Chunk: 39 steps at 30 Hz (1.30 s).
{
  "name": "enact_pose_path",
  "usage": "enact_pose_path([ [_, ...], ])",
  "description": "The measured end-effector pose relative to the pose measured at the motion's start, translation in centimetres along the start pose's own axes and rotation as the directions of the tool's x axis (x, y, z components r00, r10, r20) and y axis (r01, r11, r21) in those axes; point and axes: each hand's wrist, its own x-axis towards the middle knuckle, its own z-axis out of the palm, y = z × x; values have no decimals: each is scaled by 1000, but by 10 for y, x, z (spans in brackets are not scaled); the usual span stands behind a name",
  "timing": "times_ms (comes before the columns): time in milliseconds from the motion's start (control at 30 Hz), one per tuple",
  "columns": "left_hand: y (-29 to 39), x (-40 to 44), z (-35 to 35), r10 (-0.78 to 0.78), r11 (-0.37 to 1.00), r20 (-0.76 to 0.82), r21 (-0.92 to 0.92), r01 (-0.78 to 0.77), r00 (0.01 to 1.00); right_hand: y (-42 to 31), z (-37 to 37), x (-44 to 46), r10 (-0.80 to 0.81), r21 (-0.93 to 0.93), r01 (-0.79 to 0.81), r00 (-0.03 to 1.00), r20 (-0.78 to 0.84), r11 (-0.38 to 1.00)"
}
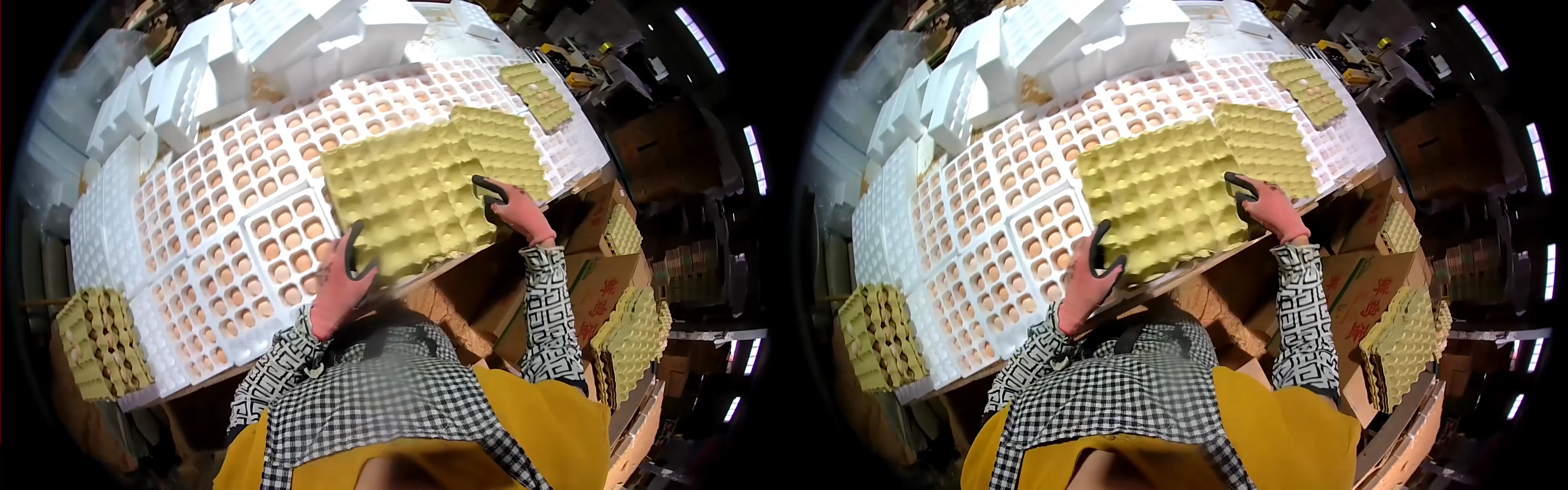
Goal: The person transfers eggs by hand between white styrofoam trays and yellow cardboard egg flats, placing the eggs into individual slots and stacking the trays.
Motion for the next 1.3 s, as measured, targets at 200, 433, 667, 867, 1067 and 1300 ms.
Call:
enact_pose_path([
  [200,83,110,-5,-58,829,-90,-559,-2,994,30,-53,-25,206,490,196,732,-650,849],
  [433,31,152,60,192,963,-164,221,-153,968,138,65,43,558,524,-252,591,-582,814],
  [667,-12,116,65,-35,930,-125,359,78,992,204,103,63,309,333,-176,861,-405,926],
  [867,4,214,84,96,817,6,571,-82,995,35,-6,97,-60,324,151,959,-275,934],
  [1067,-23,268,112,67,831,296,512,-217,953,5,46,172,-231,-167,237,971,55,957],
  [1300,-18,250,30,-333,876,109,-330,350,936,54,4,190,-173,871,-18,978,118,490],
])
